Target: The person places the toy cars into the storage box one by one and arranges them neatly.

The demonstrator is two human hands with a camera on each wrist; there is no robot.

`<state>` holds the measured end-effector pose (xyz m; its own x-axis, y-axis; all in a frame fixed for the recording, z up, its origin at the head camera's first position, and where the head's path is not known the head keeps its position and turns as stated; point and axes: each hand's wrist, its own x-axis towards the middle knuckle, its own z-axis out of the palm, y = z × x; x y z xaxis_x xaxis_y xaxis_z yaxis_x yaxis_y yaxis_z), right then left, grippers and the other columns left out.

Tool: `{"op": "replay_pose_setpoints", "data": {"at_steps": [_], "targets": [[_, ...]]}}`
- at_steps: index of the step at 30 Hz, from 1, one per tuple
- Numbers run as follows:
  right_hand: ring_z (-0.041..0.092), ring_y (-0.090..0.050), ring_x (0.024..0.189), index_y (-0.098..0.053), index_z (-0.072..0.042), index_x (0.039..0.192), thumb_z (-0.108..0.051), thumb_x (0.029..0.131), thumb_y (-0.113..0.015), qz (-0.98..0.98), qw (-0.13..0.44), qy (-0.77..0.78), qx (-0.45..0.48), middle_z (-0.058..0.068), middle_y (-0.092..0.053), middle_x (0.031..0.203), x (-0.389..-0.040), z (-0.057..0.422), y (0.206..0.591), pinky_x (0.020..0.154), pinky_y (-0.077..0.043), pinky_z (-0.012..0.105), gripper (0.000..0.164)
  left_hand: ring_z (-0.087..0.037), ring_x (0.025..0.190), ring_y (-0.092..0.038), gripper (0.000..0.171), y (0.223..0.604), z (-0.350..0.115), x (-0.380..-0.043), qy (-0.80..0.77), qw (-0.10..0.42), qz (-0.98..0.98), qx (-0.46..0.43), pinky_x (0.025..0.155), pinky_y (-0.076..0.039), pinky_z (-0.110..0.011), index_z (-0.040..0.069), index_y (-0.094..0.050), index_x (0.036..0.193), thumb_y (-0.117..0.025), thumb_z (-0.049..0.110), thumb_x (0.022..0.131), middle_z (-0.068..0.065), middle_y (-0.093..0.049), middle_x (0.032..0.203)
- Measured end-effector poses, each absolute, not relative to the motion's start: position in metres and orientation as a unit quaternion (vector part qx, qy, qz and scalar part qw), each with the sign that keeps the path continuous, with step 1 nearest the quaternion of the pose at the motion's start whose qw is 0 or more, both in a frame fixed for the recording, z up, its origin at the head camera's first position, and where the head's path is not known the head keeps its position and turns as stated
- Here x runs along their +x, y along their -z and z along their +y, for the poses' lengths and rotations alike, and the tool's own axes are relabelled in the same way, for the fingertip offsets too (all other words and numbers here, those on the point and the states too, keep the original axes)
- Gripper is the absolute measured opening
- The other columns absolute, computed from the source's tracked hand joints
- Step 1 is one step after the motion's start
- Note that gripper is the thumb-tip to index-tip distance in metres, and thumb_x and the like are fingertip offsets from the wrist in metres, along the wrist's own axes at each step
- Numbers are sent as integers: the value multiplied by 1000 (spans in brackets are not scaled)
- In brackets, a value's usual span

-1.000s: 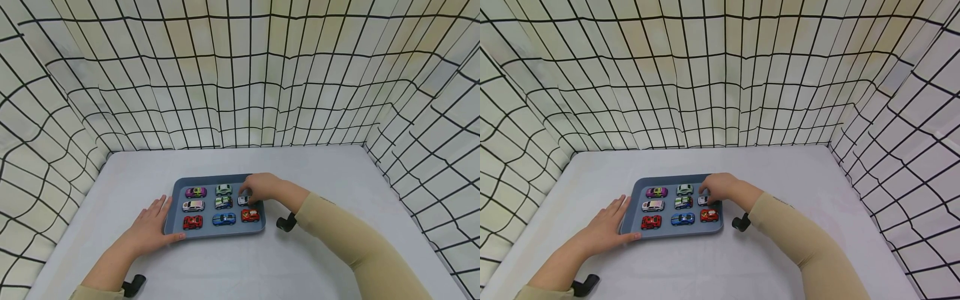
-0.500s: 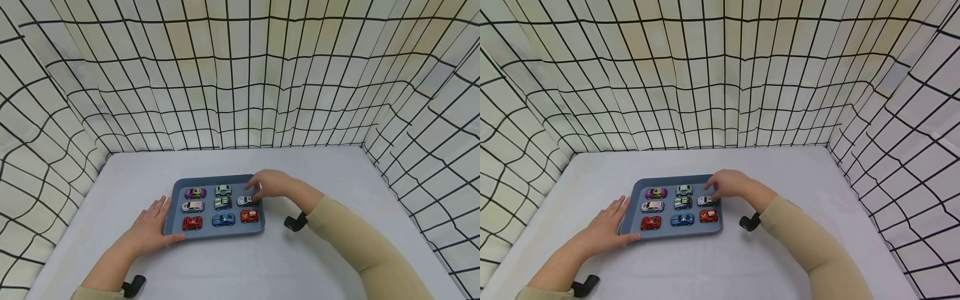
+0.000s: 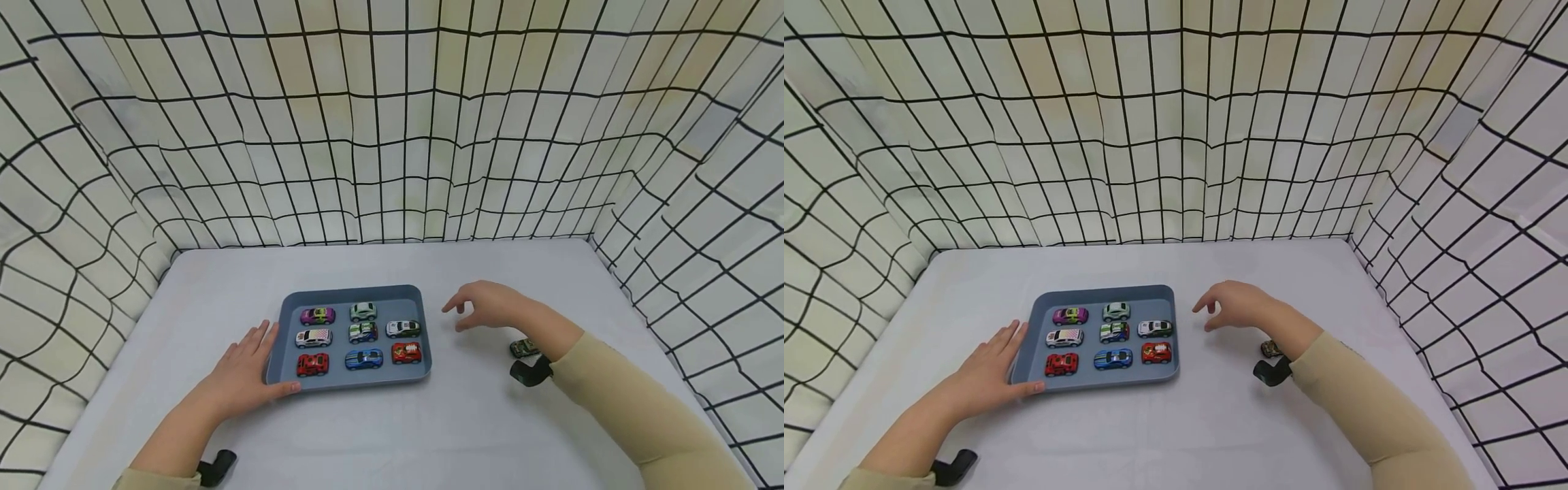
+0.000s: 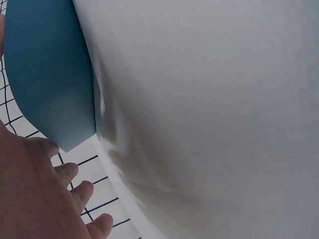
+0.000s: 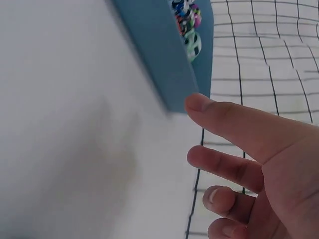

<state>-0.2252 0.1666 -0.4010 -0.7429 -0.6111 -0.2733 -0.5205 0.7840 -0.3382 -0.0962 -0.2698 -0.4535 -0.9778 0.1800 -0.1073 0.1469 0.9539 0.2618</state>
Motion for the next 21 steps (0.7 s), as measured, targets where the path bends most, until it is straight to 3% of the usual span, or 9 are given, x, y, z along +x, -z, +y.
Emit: {"op": "replay_pose_setpoints", "data": {"at_steps": [11, 21], "targets": [[17, -58, 101, -73, -26, 119, -31, 85, -79, 930, 199, 143, -273, -7, -66, 103, -210, 244, 415, 83, -50, 37, 36, -52, 143, -20, 127, 451, -269, -95, -129, 66, 986, 86, 111, -17, -71, -6, -21, 154, -66, 79, 71, -32, -19, 157], [16, -54, 84, -73, -23, 119, -25, 83, -81, 924, 225, 171, -259, -4, -64, 107, -200, 281, 413, 67, -49, 31, 37, -52, 142, -20, 127, 450, -269, -95, -129, 68, 986, 85, 111, -18, -71, -6, -20, 154, -66, 79, 71, -32, -19, 157]]}}
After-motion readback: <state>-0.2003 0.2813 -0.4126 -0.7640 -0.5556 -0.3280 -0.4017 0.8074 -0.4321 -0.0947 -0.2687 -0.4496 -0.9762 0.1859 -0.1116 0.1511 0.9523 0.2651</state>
